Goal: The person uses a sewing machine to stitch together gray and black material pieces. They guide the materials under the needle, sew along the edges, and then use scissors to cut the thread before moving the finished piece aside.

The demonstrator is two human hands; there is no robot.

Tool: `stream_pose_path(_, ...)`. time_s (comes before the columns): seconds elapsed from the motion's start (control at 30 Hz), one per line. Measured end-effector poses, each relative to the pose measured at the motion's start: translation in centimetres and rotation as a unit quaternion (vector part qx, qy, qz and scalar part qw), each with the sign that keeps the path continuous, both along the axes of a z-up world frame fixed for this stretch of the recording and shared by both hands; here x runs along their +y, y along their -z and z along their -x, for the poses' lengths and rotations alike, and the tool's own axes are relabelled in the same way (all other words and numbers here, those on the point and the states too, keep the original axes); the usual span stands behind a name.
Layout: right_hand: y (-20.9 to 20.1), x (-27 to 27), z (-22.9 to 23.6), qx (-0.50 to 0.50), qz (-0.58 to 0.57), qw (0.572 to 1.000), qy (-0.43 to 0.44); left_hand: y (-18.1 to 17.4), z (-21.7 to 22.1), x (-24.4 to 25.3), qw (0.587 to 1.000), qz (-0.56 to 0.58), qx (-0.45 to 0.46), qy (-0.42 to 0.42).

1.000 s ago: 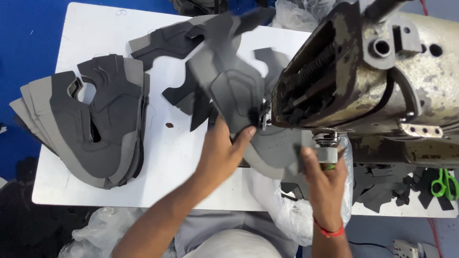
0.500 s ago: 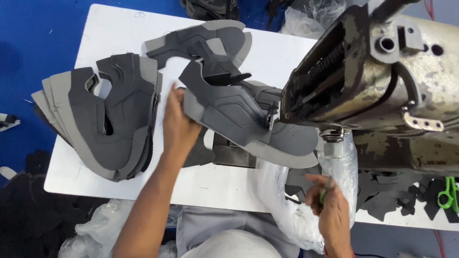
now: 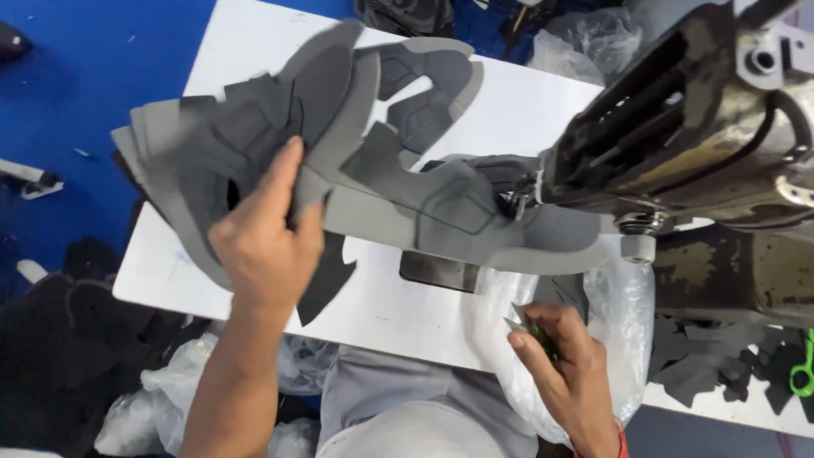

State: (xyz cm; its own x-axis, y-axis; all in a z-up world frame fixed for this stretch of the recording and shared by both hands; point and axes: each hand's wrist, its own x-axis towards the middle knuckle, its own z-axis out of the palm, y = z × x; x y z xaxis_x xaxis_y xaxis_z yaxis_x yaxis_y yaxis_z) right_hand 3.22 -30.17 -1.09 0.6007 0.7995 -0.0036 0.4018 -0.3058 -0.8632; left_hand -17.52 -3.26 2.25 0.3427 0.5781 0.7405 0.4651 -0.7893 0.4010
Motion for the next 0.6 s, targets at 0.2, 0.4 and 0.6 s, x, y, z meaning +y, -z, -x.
stream_pose_path(0.2,-6.7,7.5,4.0,-0.176,-0.093,0.977,-0.082,-1.7,0.0,-2.4,0.999,-0.03,0.013,0.016)
stream_pose_path(0.4,-8.4,12.7,5.6,-0.3,-0.185,0.928,-0.116,-2.8,0.3,-3.5,0.999,-0.028,0.035,0.016)
stream_pose_path(0.6,-9.1,13.9,6.3,-0.338,-0.193,0.914,-0.116,-3.4,0.4,-3.7,0.996,-0.079,0.048,0.007)
